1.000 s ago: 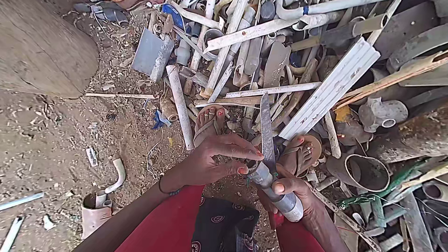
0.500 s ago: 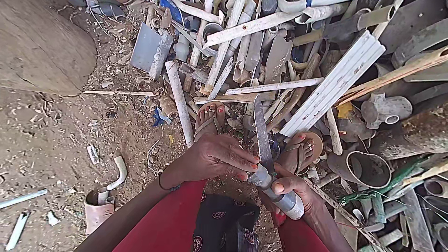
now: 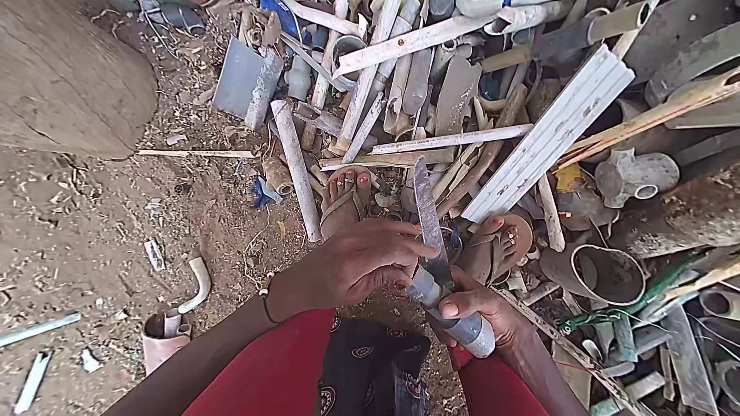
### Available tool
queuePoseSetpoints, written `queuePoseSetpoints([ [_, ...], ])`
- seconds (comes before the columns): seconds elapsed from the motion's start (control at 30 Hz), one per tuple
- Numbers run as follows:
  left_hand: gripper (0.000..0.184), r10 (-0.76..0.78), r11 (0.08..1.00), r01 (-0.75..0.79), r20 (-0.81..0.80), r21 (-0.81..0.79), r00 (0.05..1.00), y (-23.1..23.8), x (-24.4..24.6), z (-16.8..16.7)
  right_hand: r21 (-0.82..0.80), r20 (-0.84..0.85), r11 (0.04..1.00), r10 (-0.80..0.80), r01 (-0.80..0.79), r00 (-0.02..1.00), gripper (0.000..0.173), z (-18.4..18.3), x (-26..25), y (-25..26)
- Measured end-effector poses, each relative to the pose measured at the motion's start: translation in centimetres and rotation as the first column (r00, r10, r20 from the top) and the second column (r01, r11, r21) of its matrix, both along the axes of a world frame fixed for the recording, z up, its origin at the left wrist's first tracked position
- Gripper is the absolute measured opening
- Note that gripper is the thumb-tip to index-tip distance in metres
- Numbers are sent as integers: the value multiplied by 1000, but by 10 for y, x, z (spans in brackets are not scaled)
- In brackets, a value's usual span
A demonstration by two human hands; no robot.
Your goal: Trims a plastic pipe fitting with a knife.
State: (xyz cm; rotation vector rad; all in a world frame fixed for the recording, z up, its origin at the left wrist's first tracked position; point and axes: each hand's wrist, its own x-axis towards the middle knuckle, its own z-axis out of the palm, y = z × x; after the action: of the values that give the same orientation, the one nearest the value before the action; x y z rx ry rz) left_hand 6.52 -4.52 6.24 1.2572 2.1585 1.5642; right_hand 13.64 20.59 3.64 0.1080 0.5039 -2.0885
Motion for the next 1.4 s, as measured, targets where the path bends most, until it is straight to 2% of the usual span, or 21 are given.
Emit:
queuePoseSetpoints([
  [0.17,21,32,998,-36,-77,-51,997,4,4,-6,159,-46,987,-5,12,999,23,10,-4,-6],
  [0.37,27,95,995,-96,83,6,992,11,3,-6,367,-167,915,-112,167,980,33,19,-7,-15],
  [0.43,28,237,968,-250,225,34,945,10,5,-8,498,-315,847,-19,183,949,30,20,-8,-19],
  [0.5,22,441,870,-489,358,52,823,8,-1,-10,677,-469,720,262,153,843,33,20,-7,-22],
  [0.53,17,505,813,-578,409,71,760,6,-4,-12,695,-479,704,305,144,823,34,20,-5,-22],
  [0.6,12,568,738,-671,470,72,675,2,-5,-17,595,-424,782,112,184,899,32,19,2,-19],
  [0.7,30,592,765,-640,480,-79,648,-4,0,-21,354,-192,885,-250,304,949,32,17,6,-12],
  [0.77,20,547,819,-565,428,-100,719,-5,2,-17,61,-71,940,-332,336,941,27,3,2,-5],
  [0.83,22,442,892,-448,339,-63,831,-2,1,-8,-111,-23,938,-333,328,943,30,-9,1,-3],
  [0.9,27,300,950,-312,272,1,914,5,-2,0,-126,-7,938,-326,322,945,31,-11,3,-2],
  [1.0,26,199,975,-216,236,47,951,12,-1,3,-95,-17,950,-300,298,954,29,-12,8,0],
  [1.1,20,255,965,-262,194,12,947,11,1,1,-88,-24,953,-292,289,956,28,-12,7,-1],
  [1.2,14,321,943,-329,142,41,936,8,3,-2,-92,-27,953,-292,289,956,28,-10,5,-4],
  [1.4,10,334,939,-333,-1,89,942,5,4,-1,-41,-46,955,-295,293,954,26,-9,3,-6],
])
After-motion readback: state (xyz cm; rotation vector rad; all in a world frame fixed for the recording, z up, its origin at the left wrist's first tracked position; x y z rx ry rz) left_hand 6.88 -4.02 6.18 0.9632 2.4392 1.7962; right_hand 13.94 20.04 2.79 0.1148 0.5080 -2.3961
